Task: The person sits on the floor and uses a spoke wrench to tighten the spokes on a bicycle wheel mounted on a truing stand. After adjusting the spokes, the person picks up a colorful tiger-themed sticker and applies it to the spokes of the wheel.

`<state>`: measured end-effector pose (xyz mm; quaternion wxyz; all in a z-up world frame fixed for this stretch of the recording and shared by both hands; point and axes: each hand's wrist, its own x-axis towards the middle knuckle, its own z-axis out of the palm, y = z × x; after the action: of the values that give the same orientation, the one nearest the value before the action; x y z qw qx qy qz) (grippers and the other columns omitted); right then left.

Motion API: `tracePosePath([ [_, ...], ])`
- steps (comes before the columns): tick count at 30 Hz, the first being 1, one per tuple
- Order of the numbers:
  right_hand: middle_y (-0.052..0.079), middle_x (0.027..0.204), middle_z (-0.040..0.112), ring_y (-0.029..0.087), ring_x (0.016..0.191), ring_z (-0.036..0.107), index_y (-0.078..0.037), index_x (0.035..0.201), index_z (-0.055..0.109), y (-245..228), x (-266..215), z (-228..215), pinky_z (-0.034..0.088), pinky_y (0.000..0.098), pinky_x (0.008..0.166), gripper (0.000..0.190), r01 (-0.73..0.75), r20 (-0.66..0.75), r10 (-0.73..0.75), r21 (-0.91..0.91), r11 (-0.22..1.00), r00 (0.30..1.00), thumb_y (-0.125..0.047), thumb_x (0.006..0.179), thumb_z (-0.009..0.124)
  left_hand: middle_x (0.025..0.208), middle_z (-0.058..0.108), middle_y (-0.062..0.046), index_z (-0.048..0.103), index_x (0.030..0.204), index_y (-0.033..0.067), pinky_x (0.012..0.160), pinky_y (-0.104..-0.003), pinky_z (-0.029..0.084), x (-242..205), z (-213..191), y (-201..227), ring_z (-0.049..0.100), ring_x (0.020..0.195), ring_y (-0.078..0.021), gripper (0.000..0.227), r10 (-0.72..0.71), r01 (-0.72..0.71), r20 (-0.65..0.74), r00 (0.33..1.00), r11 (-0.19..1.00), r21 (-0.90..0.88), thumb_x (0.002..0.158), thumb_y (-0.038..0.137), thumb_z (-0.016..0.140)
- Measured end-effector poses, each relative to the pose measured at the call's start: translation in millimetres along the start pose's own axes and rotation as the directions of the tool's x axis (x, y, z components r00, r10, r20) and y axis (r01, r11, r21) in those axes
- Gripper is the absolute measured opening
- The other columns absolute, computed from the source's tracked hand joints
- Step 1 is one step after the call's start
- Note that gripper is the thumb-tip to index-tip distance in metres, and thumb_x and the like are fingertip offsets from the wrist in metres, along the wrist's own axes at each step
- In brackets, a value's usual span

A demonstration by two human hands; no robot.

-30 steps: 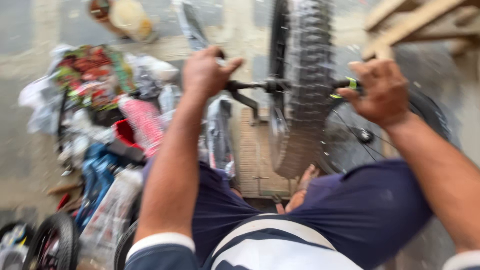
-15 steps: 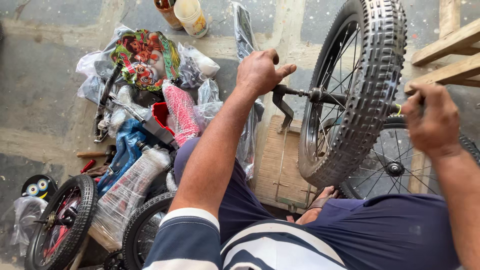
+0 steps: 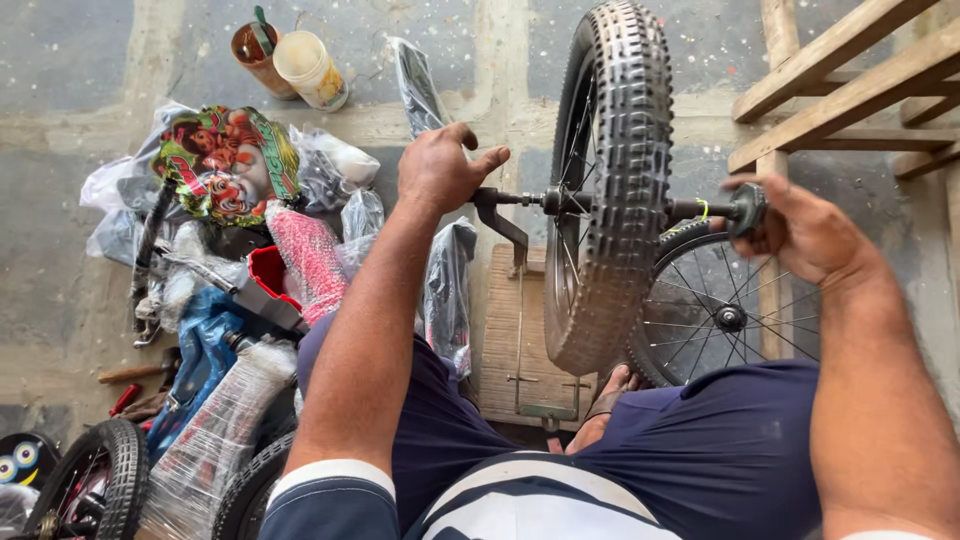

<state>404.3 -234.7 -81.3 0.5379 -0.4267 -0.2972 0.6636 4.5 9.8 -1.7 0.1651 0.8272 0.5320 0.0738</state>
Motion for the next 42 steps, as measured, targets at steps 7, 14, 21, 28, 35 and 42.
tracePosePath([
  [7,0.01,0.114,0.064,0.017,0.102,0.062,-0.002,0.133,0.061,-9,-12,20,0.054,0.0342,0.093,0.052,0.204,-0.001,-0.217,-0.339,0.918,0.976,-0.014,0.086,0.079,0.102,0.074,-0.018,0.075,0.106,0.0113,0.088,-0.047,0.052,-2,1,-1,0.068,0.103,-0.0355,0.063,0.066,-0.065,-0.072,0.995,0.998,0.018,0.084,0.07,0.071],
  [14,0.011,0.106,0.064,0.019,0.092,0.066,-0.003,0.137,0.056,-16,-7,33,0.057,0.0348,0.087,0.059,0.015,-0.153,-0.076,-0.366,0.93,0.985,-0.027,0.086,0.075,0.103,0.077,-0.012,0.071,0.112,0.0084,0.083,-0.04,0.061,-65,9,33,0.076,0.094,-0.024,0.033,0.219,-0.486,-0.562,0.797,0.786,-0.382,0.1,0.039,0.068],
  [21,0.013,0.103,0.064,0.021,0.085,0.066,-0.006,0.137,0.06,-20,-5,36,0.058,0.0357,0.08,0.051,-0.081,-0.267,0.0,-0.292,0.953,0.964,-0.038,0.097,0.063,0.141,0.058,-0.021,0.028,0.16,0.0043,0.108,-0.051,0.049,-198,7,101,0.06,0.13,-0.0261,0.102,0.374,-0.442,-0.295,0.879,0.412,-0.797,0.087,0.059,0.073],
  [28,0.012,0.116,0.07,0.018,0.094,0.07,-0.007,0.134,0.053,-18,-7,40,0.058,0.034,0.086,0.047,0.096,-0.176,-0.148,-0.277,0.956,0.973,-0.034,0.096,0.059,0.111,0.07,-0.01,0.03,0.155,0.003,0.086,-0.038,0.062,-202,0,140,0.072,0.097,-0.018,0.093,0.205,-0.228,-0.143,0.968,0.49,-0.842,0.084,0.032,0.082],
  [35,0.012,0.12,0.066,0.019,0.105,0.063,0.002,0.133,0.055,-21,-20,38,0.052,0.0383,0.098,0.05,0.245,-0.088,-0.297,-0.373,0.895,0.951,-0.023,0.092,0.067,0.104,0.064,-0.005,0.032,0.153,0.0013,0.069,-0.028,0.062,-199,9,139,0.068,0.084,-0.0112,0.08,0.237,-0.199,-0.154,0.959,0.181,-0.963,0.088,0.01,0.078],
  [42,0.01,0.119,0.067,0.019,0.112,0.061,-0.003,0.118,0.063,-22,-22,29,0.05,0.0376,0.105,0.033,0.291,-0.075,-0.344,-0.385,0.876,0.936,-0.025,0.093,0.068,0.106,0.064,-0.006,0.034,0.152,0.0007,0.069,-0.029,0.065,-195,14,141,0.07,0.086,-0.0121,0.075,0.28,-0.297,-0.243,0.929,0.167,-0.94,0.092,0.009,0.078],
])
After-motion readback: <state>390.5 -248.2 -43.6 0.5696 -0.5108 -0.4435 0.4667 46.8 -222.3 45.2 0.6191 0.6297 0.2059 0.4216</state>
